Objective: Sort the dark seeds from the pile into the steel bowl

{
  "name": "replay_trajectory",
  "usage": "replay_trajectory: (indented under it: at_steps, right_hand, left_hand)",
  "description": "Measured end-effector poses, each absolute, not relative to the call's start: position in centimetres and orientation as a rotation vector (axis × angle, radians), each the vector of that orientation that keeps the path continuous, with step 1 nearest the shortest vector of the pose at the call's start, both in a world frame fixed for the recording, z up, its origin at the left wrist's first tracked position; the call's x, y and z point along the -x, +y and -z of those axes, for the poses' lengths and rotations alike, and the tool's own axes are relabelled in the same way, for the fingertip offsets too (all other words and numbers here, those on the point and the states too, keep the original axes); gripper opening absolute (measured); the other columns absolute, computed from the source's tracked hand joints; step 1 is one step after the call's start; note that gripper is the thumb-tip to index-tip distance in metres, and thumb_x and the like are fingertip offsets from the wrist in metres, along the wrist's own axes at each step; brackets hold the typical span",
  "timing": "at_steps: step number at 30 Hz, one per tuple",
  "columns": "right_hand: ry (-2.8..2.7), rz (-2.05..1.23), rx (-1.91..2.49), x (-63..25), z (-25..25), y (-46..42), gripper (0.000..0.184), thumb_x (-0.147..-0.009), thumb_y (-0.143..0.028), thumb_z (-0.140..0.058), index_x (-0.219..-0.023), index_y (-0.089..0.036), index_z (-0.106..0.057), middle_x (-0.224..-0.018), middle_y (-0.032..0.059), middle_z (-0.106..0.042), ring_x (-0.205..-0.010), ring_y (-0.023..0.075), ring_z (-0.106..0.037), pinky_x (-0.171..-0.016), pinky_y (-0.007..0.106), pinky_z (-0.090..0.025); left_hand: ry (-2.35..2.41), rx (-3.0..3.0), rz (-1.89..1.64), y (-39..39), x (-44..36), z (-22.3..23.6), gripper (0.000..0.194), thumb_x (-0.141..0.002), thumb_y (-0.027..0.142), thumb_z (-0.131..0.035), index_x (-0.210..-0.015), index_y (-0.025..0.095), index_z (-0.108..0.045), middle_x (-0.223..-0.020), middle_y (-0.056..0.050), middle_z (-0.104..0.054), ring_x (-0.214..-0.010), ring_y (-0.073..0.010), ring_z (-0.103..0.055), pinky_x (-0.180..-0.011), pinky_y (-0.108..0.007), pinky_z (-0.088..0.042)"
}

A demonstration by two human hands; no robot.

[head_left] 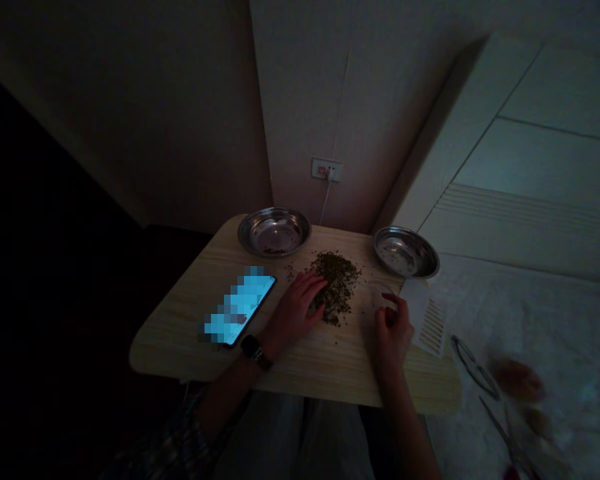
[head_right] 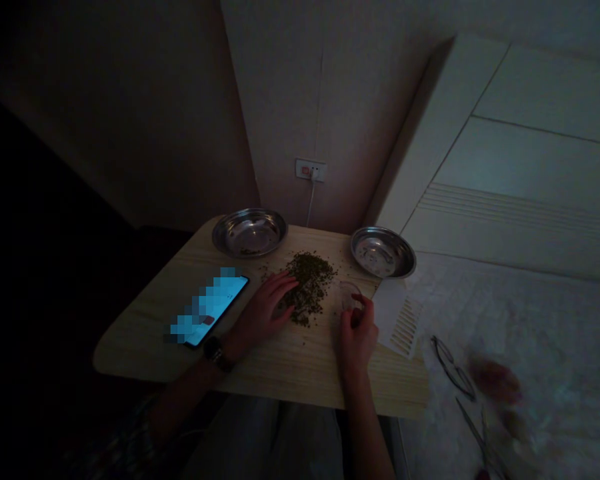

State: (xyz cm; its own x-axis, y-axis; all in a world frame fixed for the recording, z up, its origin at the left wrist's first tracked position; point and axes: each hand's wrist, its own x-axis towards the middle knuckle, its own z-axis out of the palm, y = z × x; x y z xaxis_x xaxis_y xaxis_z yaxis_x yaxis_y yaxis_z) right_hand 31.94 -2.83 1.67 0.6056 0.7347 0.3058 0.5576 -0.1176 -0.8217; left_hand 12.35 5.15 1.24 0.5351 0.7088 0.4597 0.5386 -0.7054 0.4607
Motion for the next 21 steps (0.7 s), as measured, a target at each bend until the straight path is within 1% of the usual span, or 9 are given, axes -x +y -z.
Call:
replay_trajectory:
  at_steps: [3,6,8,10,12,13,16,17,21]
  right_hand:
    - [-1.044,-0.236,1.777,-32.6,-2.3,-2.9,0.027,-0.085,-0.027,-0.049,-0.108,-0.017,-0.059,-0.050,-0.0092,-0.038,-0.044,0.0103,-0.038,-0.046,0.021,-0.028]
    - [-1.152,-0.263,1.783,-34.2,-2.9,-2.0,0.028,-0.088,-0.029,-0.049,-0.111,-0.018,-0.057,-0.052,-0.0088,-0.040,-0.043,0.0095,-0.039,-0.045,0.020,-0.030]
    - [-1.288,-0.271,1.775,-35.5,-2.9,-1.0,0.030,-0.088,-0.029,-0.049,-0.115,-0.017,-0.056,-0.053,-0.0086,-0.043,-0.043,0.0094,-0.042,-0.045,0.019,-0.034]
    - [-1.440,-0.258,1.765,-36.7,-2.4,-0.2,0.030,-0.088,-0.027,-0.049,-0.116,-0.017,-0.055,-0.052,-0.0087,-0.043,-0.041,0.0093,-0.043,-0.043,0.019,-0.036]
    - [-1.598,-0.195,1.707,-37.6,-1.7,0.3,0.030,-0.088,-0.024,-0.048,-0.117,-0.016,-0.054,-0.051,-0.0081,-0.047,-0.040,0.0102,-0.046,-0.043,0.021,-0.040]
    - [-1.672,-0.142,1.663,-37.8,-1.2,0.3,0.030,-0.088,-0.021,-0.048,-0.117,-0.016,-0.053,-0.053,-0.0063,-0.051,-0.041,0.0114,-0.050,-0.044,0.022,-0.043]
    - [-1.795,0.072,1.504,-38.2,-0.2,-0.2,0.028,-0.085,-0.018,-0.051,-0.113,-0.019,-0.055,-0.076,0.0048,-0.069,-0.055,0.0170,-0.064,-0.049,0.028,-0.052]
    - [-1.783,0.112,1.503,-38.3,0.1,-0.4,0.028,-0.085,-0.017,-0.051,-0.112,-0.021,-0.055,-0.081,0.0064,-0.071,-0.060,0.0188,-0.066,-0.052,0.031,-0.055]
    - [-1.694,0.203,1.533,-38.5,1.2,-0.8,0.023,-0.083,-0.021,-0.055,-0.106,-0.020,-0.060,-0.078,0.0069,-0.071,-0.060,0.0206,-0.068,-0.051,0.031,-0.056]
  left_hand:
    - [1.097,-2.572,-0.886,4.9,-12.4,-1.6,0.051,-0.085,0.023,-0.055,-0.134,0.019,-0.042,-0.140,-0.009,-0.045,-0.137,-0.0247,-0.032,-0.117,-0.050,-0.024]
    - [1.157,-2.611,-0.799,4.6,-12.3,-1.7,0.064,-0.085,0.030,-0.058,-0.142,0.018,-0.031,-0.146,-0.011,-0.038,-0.139,-0.0280,-0.026,-0.116,-0.054,-0.022]
    - [1.204,-2.615,-0.728,4.4,-12.3,-1.7,0.071,-0.084,0.033,-0.058,-0.145,0.017,-0.025,-0.149,-0.012,-0.033,-0.140,-0.0298,-0.024,-0.115,-0.056,-0.023]
    - [1.239,-2.608,-0.669,4.3,-12.1,-1.6,0.073,-0.085,0.030,-0.056,-0.147,0.016,-0.020,-0.151,-0.013,-0.029,-0.141,-0.0315,-0.022,-0.113,-0.057,-0.025]
    - [1.208,-2.632,-0.617,4.4,-11.9,-1.7,0.074,-0.084,0.031,-0.054,-0.147,0.016,-0.019,-0.150,-0.014,-0.029,-0.140,-0.0335,-0.022,-0.111,-0.059,-0.029]
    - [1.199,-2.649,-0.604,4.4,-11.8,-1.7,0.074,-0.085,0.030,-0.053,-0.148,0.016,-0.018,-0.150,-0.014,-0.030,-0.140,-0.0338,-0.023,-0.110,-0.059,-0.030]
    - [1.150,-2.694,-0.492,4.6,-11.5,-1.9,0.075,-0.084,0.030,-0.054,-0.148,0.016,-0.018,-0.150,-0.014,-0.030,-0.139,-0.0342,-0.026,-0.107,-0.056,-0.037]
    - [1.124,-2.710,-0.484,4.7,-11.5,-1.9,0.076,-0.083,0.031,-0.054,-0.148,0.016,-0.018,-0.149,-0.013,-0.031,-0.138,-0.0345,-0.027,-0.106,-0.055,-0.039]
    - [1.038,-2.769,-0.507,4.9,-11.3,-1.5,0.080,-0.079,0.030,-0.056,-0.149,0.017,-0.017,-0.148,-0.010,-0.033,-0.137,-0.0327,-0.032,-0.103,-0.049,-0.044]
